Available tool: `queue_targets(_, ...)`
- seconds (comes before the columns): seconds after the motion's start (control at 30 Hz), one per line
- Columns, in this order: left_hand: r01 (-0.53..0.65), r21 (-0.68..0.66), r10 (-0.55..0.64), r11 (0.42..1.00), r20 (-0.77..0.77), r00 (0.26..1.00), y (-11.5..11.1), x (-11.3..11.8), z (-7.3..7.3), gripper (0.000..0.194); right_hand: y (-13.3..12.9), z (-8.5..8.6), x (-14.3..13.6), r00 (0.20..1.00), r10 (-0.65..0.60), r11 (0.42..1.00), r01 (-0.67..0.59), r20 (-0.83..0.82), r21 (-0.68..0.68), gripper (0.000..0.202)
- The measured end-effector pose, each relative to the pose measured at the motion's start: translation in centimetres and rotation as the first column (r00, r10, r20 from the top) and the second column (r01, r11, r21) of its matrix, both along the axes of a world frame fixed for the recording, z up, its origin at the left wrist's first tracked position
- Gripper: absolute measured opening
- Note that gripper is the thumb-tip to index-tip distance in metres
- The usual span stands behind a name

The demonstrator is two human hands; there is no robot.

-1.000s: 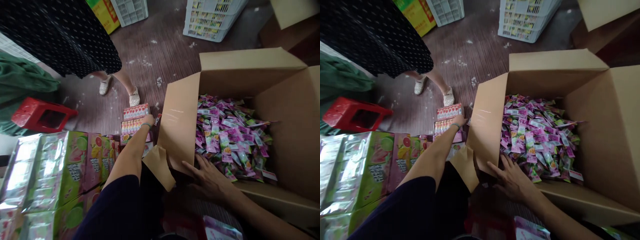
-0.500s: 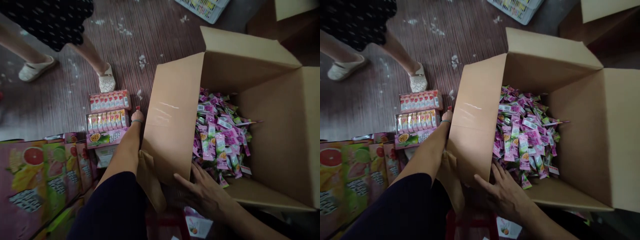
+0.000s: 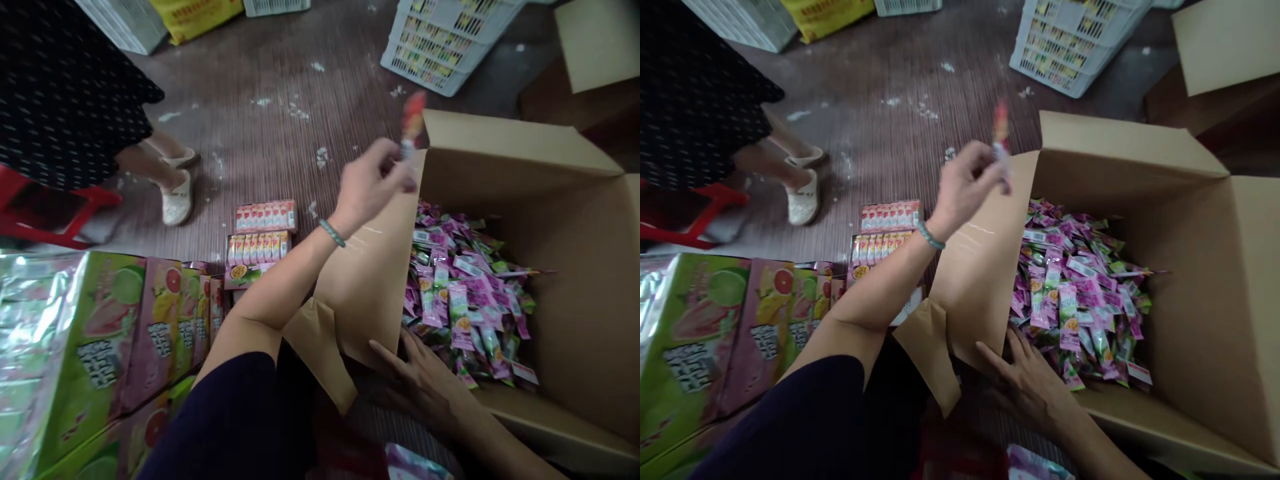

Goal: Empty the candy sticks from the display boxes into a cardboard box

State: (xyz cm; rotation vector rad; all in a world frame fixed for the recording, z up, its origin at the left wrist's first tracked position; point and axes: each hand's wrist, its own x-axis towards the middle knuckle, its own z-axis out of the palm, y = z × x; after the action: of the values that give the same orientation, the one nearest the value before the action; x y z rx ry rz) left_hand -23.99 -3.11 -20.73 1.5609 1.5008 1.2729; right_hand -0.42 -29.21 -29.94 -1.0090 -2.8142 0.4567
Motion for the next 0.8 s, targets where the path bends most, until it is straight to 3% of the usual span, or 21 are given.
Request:
queue_targets(0.07,0.189,0.028,-0.184,0.982,-0.135,0.974,-0.8,1.1,1.2,0.047,-0.1,-0.2,0.0,1.0,-0.001,1.0,0.001,-0.003,0.013,0.086)
queue_targets(0.1,0.209,0.014,-0.201,0.978,-0.215,0.956,-0.7,0.5,1.2,0.048,-0.2,-0.3,0.0,1.0,0.001,1.0,-0.001,-0.005,0.026,0.086)
queue_targets(0.17,0.108,-0.059,-0.122,0.992,-0.389,0.913,0.4,-2.7,0.1,0.051,-0.3,-0.4,-0.1,1.0,0.003,0.999,-0.002,-0.007,0.054,0.083)
queue_targets(0.23,-0.069,-0.151,-0.038,0.986,-0.611,0.791,2.4,-7.9,-2.1,0.062,-0.4,-0.4,-0.2,1.0,-0.002,0.997,0.002,-0.01,0.073,0.081)
queue_targets(0.3,-0.209,-0.301,-0.104,0.931,-0.763,0.638,4.4,-13.5,-4.9,0.086,-0.5,-0.3,-0.2,1.0,-0.012,0.997,0.013,-0.013,0.071,0.082)
queue_targets(0.4,-0.316,-0.438,-0.243,0.841,-0.83,0.502,6.1,-20.1,-9.8,0.118,-0.6,-0.1,-0.1,1.0,-0.023,0.999,0.023,-0.01,0.038,0.086)
queue_targets(0.47,-0.332,-0.484,-0.315,0.81,-0.836,0.449,6.3,-22.7,-12.9,0.132,-0.6,0.2,-0.1,0.999,-0.032,0.999,0.032,-0.001,0.017,0.087)
queue_targets(0.57,-0.298,-0.545,-0.412,0.784,-0.815,0.408,6.5,-24.3,-16.3,0.141,-0.6,0.6,-0.1,0.999,-0.034,0.999,0.034,0.008,-0.009,0.087)
queue_targets(0.63,-0.276,-0.589,-0.466,0.759,-0.789,0.401,6.7,-24.5,-17.6,0.138,-0.5,0.8,-0.1,0.999,-0.035,0.999,0.035,0.006,-0.024,0.087)
queue_targets(0.73,-0.282,-0.597,-0.483,0.751,-0.788,0.382,6.8,-24.3,-18.2,0.128,-0.5,0.9,-0.2,0.999,-0.044,0.999,0.044,-0.002,-0.031,0.088)
queue_targets(0.8,-0.27,-0.557,-0.463,0.785,-0.818,0.341,6.0,-24.1,-17.8,0.12,-0.5,0.9,-0.3,0.999,-0.037,0.999,0.037,-0.005,-0.024,0.087)
